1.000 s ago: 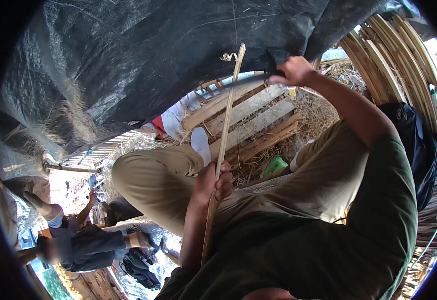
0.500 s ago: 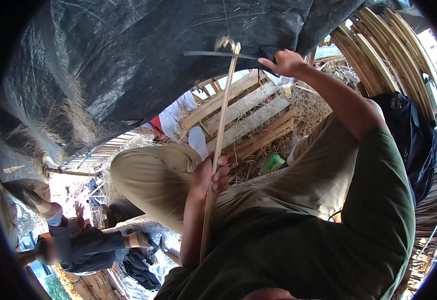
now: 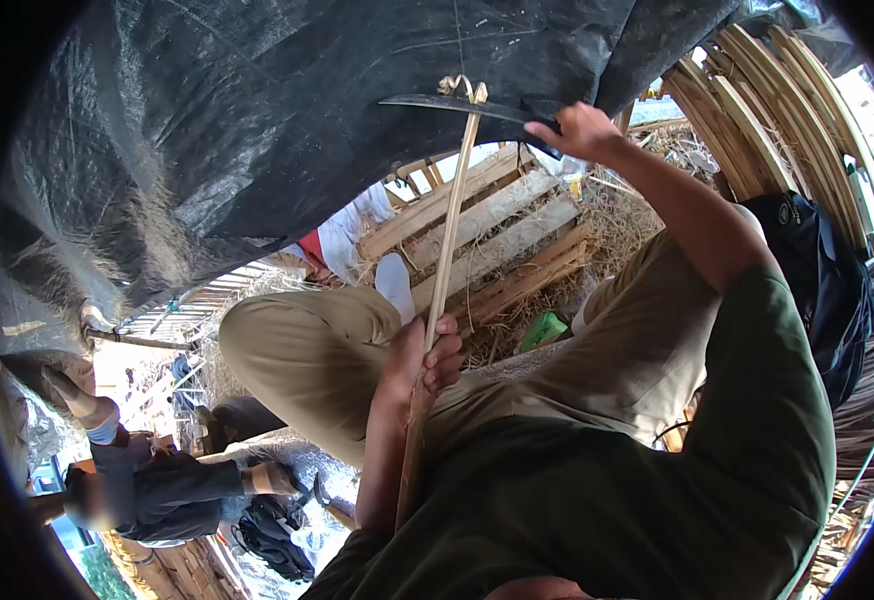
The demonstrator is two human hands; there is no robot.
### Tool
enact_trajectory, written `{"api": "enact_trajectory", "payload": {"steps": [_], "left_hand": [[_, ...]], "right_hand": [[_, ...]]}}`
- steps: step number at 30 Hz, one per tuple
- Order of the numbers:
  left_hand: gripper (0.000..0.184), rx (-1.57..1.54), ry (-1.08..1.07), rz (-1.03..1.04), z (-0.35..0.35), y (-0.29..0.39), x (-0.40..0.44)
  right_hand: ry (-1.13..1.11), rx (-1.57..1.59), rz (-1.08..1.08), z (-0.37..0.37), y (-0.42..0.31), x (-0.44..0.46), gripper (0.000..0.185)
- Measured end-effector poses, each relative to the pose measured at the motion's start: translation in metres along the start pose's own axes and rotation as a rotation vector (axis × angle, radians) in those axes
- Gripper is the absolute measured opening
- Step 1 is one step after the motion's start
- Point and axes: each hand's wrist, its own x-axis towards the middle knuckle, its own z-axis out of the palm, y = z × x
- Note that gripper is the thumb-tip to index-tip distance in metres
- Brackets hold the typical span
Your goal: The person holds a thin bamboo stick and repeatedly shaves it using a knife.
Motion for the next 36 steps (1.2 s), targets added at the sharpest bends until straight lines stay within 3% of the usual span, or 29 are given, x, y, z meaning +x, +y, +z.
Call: {"api": "enact_trajectory", "payload": {"steps": [2, 5, 6, 9, 10, 11, 13, 14, 17, 18, 22, 26, 29, 30, 33, 35, 36], "left_hand": [[0.027, 0.014, 0.01, 0.04, -0.007, 0.004, 0.002], [0.027, 0.045, 0.037, 0.06, -0.01, 0.006, 0.009], [0.027, 0.056, 0.05, 0.058, -0.009, 0.006, 0.011], [0.029, 0.052, -0.035, 0.012, -0.011, -0.002, 0.006], [0.029, 0.051, -0.014, -0.009, -0.007, -0.002, 0.007], [0.029, 0.044, 0.011, -0.028, -0.001, -0.001, 0.007], [0.029, 0.025, 0.029, -0.027, -0.004, -0.001, 0.007], [0.028, 0.019, 0.018, -0.017, -0.014, -0.002, 0.01], [0.026, -0.004, 0.001, 0.01, -0.025, 0.001, 0.014], [0.024, -0.018, 0.013, 0.013, -0.024, 0.001, 0.014], [0.023, -0.079, 0.056, -0.021, -0.017, -0.004, 0.004], [0.025, -0.051, 0.044, -0.035, -0.019, -0.001, 0.012], [0.027, 0.006, 0.097, -0.024, -0.03, 0.002, 0.018], [0.027, 0.007, 0.11, -0.031, -0.029, 0.002, 0.02], [0.029, 0.002, 0.115, -0.055, -0.018, -0.002, 0.017], [0.028, 0.017, 0.088, -0.064, -0.013, -0.002, 0.016], [0.027, 0.019, 0.074, -0.07, -0.012, -0.003, 0.015]], "right_hand": [[-0.06, 0.012, -0.064, -0.007, -0.013, -0.017, 0.084], [-0.118, -0.166, -0.478, -0.004, -0.023, -0.029, 0.081], [-0.023, -0.141, -0.59, 0.002, -0.019, -0.028, 0.084], [-0.095, -0.062, -0.091, 0.021, 0.0, -0.003, 0.089], [-0.194, 0.058, 0.178, 0.008, 0.005, 0.006, 0.094], [-0.104, 0.013, 0.118, 0.003, 0.009, 0.005, 0.095], [-0.15, -0.01, 0.067, 0.005, 0.002, 0.002, 0.092], [-0.03, -0.024, -0.054, 0.02, 0.005, -0.002, 0.088], [-0.129, -0.168, -0.491, 0.007, -0.005, -0.023, 0.083], [-0.037, -0.101, -0.604, 0.005, -0.007, -0.027, 0.083], [-0.063, 0.04, 0.138, 0.023, 0.017, 0.008, 0.091], [-0.081, -0.049, -0.02, 0.015, 0.003, -0.006, 0.088], [-0.297, -0.194, -0.38, 0.003, -0.015, -0.022, 0.083], [-0.204, -0.185, -0.597, 0.008, -0.015, -0.024, 0.082], [-0.238, -0.243, -0.48, 0.014, -0.011, -0.014, 0.083], [-0.159, -0.049, 0.062, 0.025, 0.001, 0.001, 0.082], [-0.1, -0.005, 0.148, 0.033, 0.009, 0.01, 0.082]]}}
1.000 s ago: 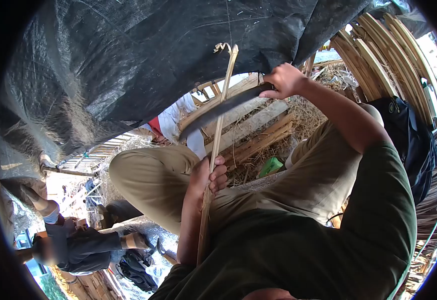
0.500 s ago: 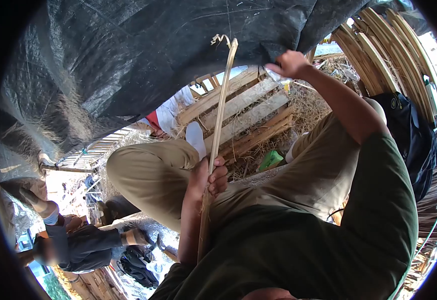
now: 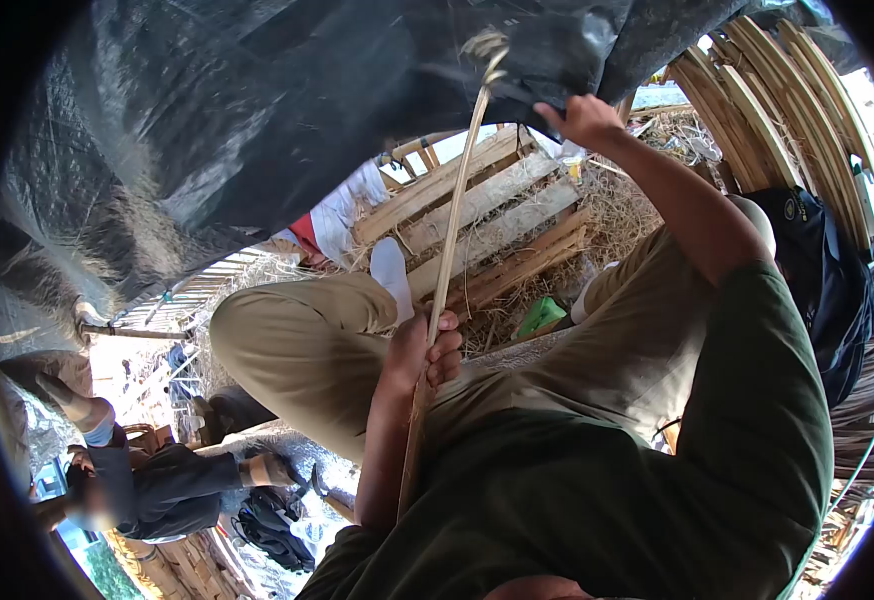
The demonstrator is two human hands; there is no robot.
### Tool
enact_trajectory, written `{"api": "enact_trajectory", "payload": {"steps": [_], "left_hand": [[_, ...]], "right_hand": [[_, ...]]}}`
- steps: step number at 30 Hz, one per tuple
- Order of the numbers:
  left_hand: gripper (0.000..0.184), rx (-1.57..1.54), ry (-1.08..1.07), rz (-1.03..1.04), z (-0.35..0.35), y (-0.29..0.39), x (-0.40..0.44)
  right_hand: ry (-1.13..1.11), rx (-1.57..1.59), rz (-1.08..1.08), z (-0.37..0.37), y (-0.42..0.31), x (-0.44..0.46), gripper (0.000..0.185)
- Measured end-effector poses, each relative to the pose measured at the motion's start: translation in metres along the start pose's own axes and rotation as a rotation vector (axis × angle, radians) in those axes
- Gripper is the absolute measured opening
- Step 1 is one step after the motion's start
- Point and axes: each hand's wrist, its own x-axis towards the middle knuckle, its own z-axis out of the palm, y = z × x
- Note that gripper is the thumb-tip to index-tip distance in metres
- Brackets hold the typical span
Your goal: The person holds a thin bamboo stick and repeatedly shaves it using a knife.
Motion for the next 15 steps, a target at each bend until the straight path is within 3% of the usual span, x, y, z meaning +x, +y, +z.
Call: {"api": "enact_trajectory", "payload": {"steps": [1, 2, 5, 9, 10, 15], "left_hand": [[0.027, 0.004, -0.011, -0.002, 0.001, 0.0, 0.0], [0.027, 0.033, -0.006, 0.008, 0.001, 0.0, 0.0], [0.026, 0.097, 0.004, 0.024, 0.0, -0.003, 0.001], [0.025, 0.114, 0.033, 0.021, 0.002, 0.001, 0.008], [0.025, 0.119, 0.037, 0.015, 0.002, 0.001, 0.009], [0.027, 0.054, -0.022, 0.034, -0.012, 0.006, 0.013]], "right_hand": [[0.058, 0.055, 0.081, 0.002, 0.007, 0.005, 0.082], [-0.004, -0.007, 0.042, 0.005, 0.018, 0.005, 0.082], [0.147, 0.096, -0.013, 0.028, 0.027, 0.003, 0.081], [-0.186, 0.093, 0.131, -0.02, 0.012, -0.006, 0.082], [-0.107, 0.05, 0.07, -0.007, 0.024, 0.008, 0.08], [-0.281, -0.037, 0.109, -0.055, 0.031, -0.006, 0.074]]}}
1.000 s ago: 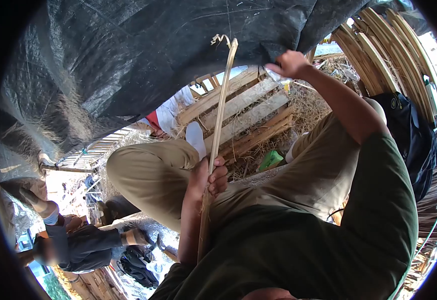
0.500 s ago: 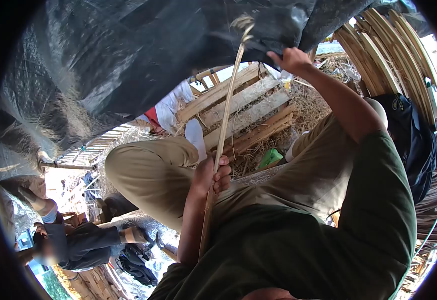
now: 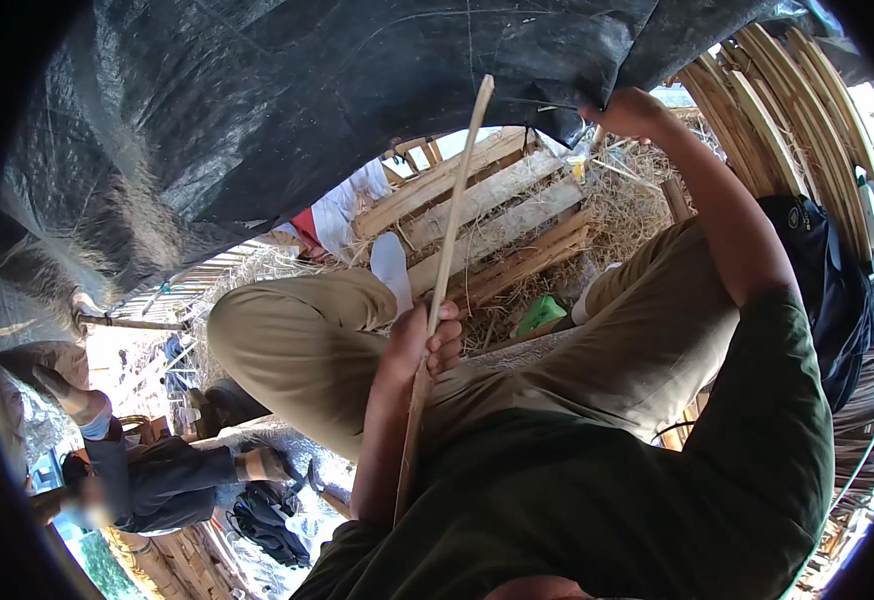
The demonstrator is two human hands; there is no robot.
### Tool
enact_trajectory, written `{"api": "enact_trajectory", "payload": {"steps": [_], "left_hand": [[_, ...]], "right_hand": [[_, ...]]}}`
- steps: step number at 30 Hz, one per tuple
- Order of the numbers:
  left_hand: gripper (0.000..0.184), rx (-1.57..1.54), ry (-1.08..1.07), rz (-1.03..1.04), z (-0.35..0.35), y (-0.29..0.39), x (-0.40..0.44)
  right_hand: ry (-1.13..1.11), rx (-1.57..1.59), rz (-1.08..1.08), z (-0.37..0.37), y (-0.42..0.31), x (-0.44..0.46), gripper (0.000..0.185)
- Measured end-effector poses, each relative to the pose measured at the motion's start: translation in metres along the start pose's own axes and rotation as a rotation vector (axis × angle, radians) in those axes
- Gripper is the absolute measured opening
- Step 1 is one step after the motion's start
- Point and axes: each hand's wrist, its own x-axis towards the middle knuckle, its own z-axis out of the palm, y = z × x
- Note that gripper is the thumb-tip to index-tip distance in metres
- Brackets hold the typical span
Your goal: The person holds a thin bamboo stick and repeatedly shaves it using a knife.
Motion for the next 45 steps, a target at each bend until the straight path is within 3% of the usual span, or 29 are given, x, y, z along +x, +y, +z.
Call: {"api": "enact_trajectory", "payload": {"steps": [2, 14, 17, 20, 21, 27, 31, 37, 44, 45], "left_hand": [[0.028, -0.007, 0.01, 0.035, -0.002, 0.005, -0.001], [0.027, -0.042, 0.051, 0.066, 0.011, 0.008, -0.004], [0.027, -0.05, 0.036, 0.063, 0.01, 0.007, -0.002], [0.027, -0.042, 0.024, 0.047, 0.01, 0.006, -0.002], [0.027, -0.039, 0.02, 0.049, 0.01, 0.005, -0.002], [0.028, -0.012, 0.031, 0.045, 0.018, 0.006, 0.0], [0.027, -0.003, 0.028, 0.054, 0.017, 0.008, 0.001], [0.023, -0.058, 0.087, 0.115, 0.009, 0.017, -0.005], [0.025, 0.003, 0.116, 0.128, 0.01, 0.023, 0.001], [0.027, 0.039, 0.119, 0.122, 0.012, 0.025, 0.004]], "right_hand": [[-0.028, 0.02, -0.069, -0.004, 0.013, -0.005, 0.081], [-0.074, 0.146, 0.04, -0.05, 0.034, -0.039, 0.07], [-0.057, 0.081, 0.0, -0.047, 0.036, -0.041, 0.073], [-0.227, -0.193, 0.03, -0.039, 0.038, -0.037, 0.068], [-0.252, -0.152, 0.107, -0.042, 0.035, -0.042, 0.065], [-0.33, -0.132, 0.101, -0.059, 0.018, -0.076, 0.066], [-0.271, -0.091, 0.093, -0.06, 0.023, -0.079, 0.081], [-0.181, 0.155, 0.133, -0.069, 0.038, -0.085, 0.079], [-0.324, 0.393, -0.236, -0.066, 0.017, -0.094, 0.077], [-0.237, 0.385, -0.248, -0.057, 0.004, -0.095, 0.079]]}}
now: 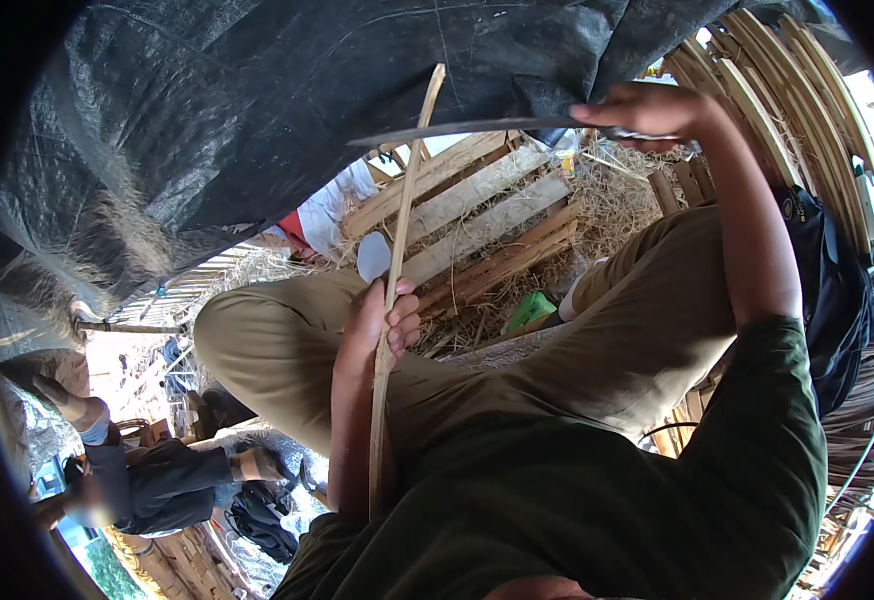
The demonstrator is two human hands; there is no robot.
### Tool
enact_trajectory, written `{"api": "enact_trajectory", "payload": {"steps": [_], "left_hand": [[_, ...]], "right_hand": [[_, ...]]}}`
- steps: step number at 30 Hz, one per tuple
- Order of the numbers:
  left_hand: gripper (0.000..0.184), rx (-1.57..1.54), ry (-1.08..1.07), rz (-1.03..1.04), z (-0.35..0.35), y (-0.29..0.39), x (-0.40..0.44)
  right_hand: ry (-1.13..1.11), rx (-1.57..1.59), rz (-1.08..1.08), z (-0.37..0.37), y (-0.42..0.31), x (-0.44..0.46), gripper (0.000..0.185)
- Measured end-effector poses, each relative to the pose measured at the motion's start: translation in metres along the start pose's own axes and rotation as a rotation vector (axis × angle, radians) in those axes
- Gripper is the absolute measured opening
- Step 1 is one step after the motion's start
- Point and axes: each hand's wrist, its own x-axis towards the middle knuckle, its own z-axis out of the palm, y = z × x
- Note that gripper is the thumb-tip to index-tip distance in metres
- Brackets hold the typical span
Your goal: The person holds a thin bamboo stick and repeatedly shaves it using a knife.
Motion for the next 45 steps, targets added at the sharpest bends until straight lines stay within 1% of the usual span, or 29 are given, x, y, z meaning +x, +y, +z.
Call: {"api": "enact_trajectory", "payload": {"steps": [3, 6, 9, 12, 15, 18, 19, 21, 22, 25, 28, 31, 34, 37, 40, 43, 45], "left_hand": [[0.031, 0.153, 0.01, 0.032, 0.006, 0.002, 0.013], [0.034, 0.236, 0.061, 0.062, 0.019, 0.009, 0.019], [0.032, 0.298, 0.083, 0.11, 0.028, 0.013, 0.024], [0.034, 0.334, 0.099, 0.116, 0.029, 0.014, 0.03], [0.037, 0.356, 0.15, 0.101, 0.028, 0.012, 0.038], [0.04, 0.368, 0.174, 0.09, 0.026, 0.008, 0.045], [0.038, 0.36, 0.164, 0.083, 0.024, 0.006, 0.048], [0.035, 0.345, 0.144, 0.075, 0.018, 0.003, 0.057], [0.038, 0.391, 0.126, 0.061, 0.01, -0.001, 0.064], [0.039, 0.391, 0.11, 0.054, 0.004, -0.005, 0.073], [0.03, 0.37, 0.097, 0.07, 0.007, -0.004, 0.075], [0.03, 0.27, 0.089, 0.009, 0.01, 0.0, 0.077], [0.03, 0.188, 0.045, -0.055, 0.015, 0.01, 0.075], [0.031, 0.116, 0.026, -0.094, 0.015, 0.013, 0.076], [0.033, 0.094, -0.003, -0.1, 0.014, 0.013, 0.078], [0.034, 0.114, -0.004, -0.105, 0.013, 0.014, 0.079], [0.027, 0.056, -0.045, -0.105, 0.006, 0.01, 0.082]], "right_hand": [[-0.046, -0.068, -0.15, 0.034, -0.013, 0.024, 0.084], [-0.03, -0.188, -0.189, 0.064, -0.052, 0.017, 0.089], [0.099, -0.003, -0.439, 0.108, -0.052, 0.028, 0.075], [-0.083, -0.001, -0.453, 0.125, -0.059, 0.034, 0.075], [-0.016, -0.035, -0.496, 0.144, -0.054, 0.045, 0.074], [-0.055, -0.056, -0.442, 0.148, -0.05, 0.053, 0.075], [-0.062, -0.057, -0.424, 0.149, -0.049, 0.055, 0.076], [0.025, -0.205, -0.417, 0.158, -0.05, 0.047, 0.077], [0.067, -0.278, -0.413, 0.161, -0.051, 0.043, 0.077], [-0.067, -0.277, -0.232, 0.156, -0.062, 0.046, 0.076], [-0.249, -0.083, -0.177, 0.152, -0.054, 0.062, 0.073], [-0.18, -0.106, -0.255, 0.153, -0.051, 0.069, 0.069], [0.015, -0.233, -0.208, 0.157, -0.058, 0.066, 0.075], [0.083, -0.151, -0.309, 0.159, -0.051, 0.077, 0.056], [0.099, 0.016, -0.419, 0.161, -0.037, 0.09, 0.045], [0.106, -0.083, -0.495, 0.152, -0.032, 0.102, 0.034], [0.146, -0.263, -0.434, 0.14, -0.038, 0.102, 0.032]]}}
